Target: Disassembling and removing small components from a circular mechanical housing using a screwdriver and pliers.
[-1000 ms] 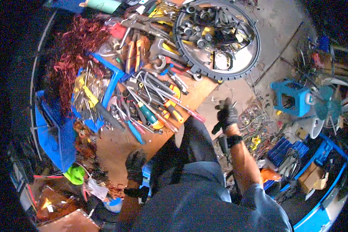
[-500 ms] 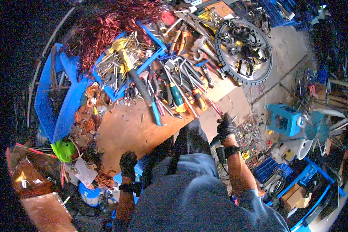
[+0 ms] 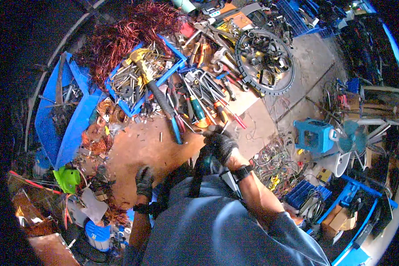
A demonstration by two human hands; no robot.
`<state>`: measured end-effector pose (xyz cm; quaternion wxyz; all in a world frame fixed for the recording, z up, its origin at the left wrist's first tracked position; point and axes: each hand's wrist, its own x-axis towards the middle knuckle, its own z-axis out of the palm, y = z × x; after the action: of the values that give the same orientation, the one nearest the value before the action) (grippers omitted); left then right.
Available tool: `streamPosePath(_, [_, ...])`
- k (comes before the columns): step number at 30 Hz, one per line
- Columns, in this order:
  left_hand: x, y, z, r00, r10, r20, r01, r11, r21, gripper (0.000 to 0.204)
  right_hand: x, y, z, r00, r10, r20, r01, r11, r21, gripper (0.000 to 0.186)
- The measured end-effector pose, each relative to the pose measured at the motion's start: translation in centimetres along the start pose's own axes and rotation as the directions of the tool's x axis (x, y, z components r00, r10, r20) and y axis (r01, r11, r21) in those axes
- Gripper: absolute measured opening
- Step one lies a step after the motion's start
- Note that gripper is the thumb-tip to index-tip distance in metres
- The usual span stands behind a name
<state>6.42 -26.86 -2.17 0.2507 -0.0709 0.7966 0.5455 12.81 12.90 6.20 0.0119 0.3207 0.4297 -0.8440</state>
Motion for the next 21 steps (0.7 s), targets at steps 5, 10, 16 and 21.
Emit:
streamPosePath(5, [1.9, -2.0, 0.1, 0.998, -0.023, 0.058, 0.02, 0.999, 0.044, 0.013, -0.3, -0.7, 2.6, 0.999, -0.018, -0.032, 0.018, 1.0, 0.025, 0.035])
streamPosePath(10, [2.3, -1.8, 1.0, 0.999, -0.036, 0.032, 0.034, 0.998, 0.06, 0.009, -0.8, -0.5, 2.7, 0.969, 0.193, -0.155, -0.139, 0.943, 0.301, 0.03])
streamPosePath(16, [2.8, 0.5, 2.0, 0.994, -0.095, 0.056, 0.086, 0.985, 0.149, 0.016, -1.3, -0.8, 2.7, 0.946, 0.215, -0.243, -0.142, 0.947, 0.287, 0.027])
streamPosePath(21, [3.4, 0.9, 2.7, 0.996, -0.03, 0.089, 0.018, 0.991, 0.13, 0.015, -1.3, -0.8, 2.4, 0.95, 0.169, -0.263, -0.097, 0.959, 0.266, 0.018])
